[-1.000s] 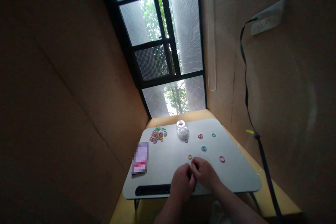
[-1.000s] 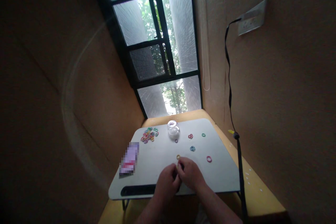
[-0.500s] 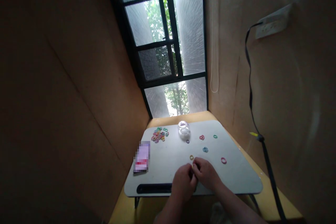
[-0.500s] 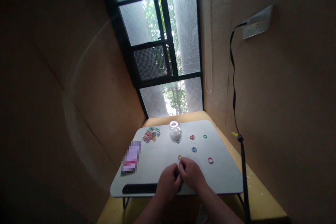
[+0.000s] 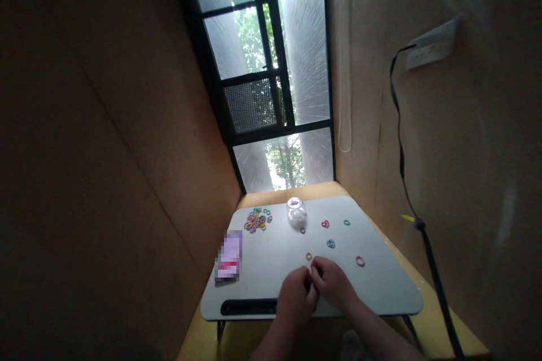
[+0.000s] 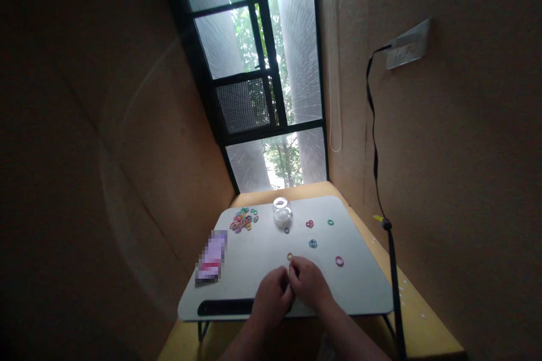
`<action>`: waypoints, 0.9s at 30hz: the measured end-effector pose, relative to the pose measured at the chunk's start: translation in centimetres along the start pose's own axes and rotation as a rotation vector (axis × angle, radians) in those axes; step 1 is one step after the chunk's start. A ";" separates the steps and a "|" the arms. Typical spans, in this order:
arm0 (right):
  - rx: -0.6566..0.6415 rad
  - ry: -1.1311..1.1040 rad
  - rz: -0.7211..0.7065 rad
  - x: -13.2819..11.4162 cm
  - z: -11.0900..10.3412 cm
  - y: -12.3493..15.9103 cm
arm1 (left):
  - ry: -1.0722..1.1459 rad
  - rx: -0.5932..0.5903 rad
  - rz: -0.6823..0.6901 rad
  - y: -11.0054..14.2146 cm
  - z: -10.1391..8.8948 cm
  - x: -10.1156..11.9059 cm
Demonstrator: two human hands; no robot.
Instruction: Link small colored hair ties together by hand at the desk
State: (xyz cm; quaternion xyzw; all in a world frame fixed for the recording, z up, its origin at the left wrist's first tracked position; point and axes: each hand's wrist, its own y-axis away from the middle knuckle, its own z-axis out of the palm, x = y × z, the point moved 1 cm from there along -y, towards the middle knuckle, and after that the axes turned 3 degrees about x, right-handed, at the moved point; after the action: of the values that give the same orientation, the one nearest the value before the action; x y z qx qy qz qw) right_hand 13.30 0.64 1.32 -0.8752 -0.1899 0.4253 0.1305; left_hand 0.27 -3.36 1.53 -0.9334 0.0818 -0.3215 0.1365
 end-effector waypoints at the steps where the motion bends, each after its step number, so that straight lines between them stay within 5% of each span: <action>1: 0.000 0.002 0.000 0.0 0.0 0.0 | -0.001 0.000 0.002 0.0 0.0 0.0; 27: 0.003 -0.004 -0.003 0.0 0.0 0.4 | 0.012 -0.003 -0.007 0.2 -0.1 0.1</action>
State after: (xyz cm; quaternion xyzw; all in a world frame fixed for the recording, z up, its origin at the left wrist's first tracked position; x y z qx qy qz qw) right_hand 13.37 0.26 1.16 -0.8739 -0.1907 0.4272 0.1320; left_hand 0.24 -3.63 1.63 -0.9320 0.0796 -0.3275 0.1336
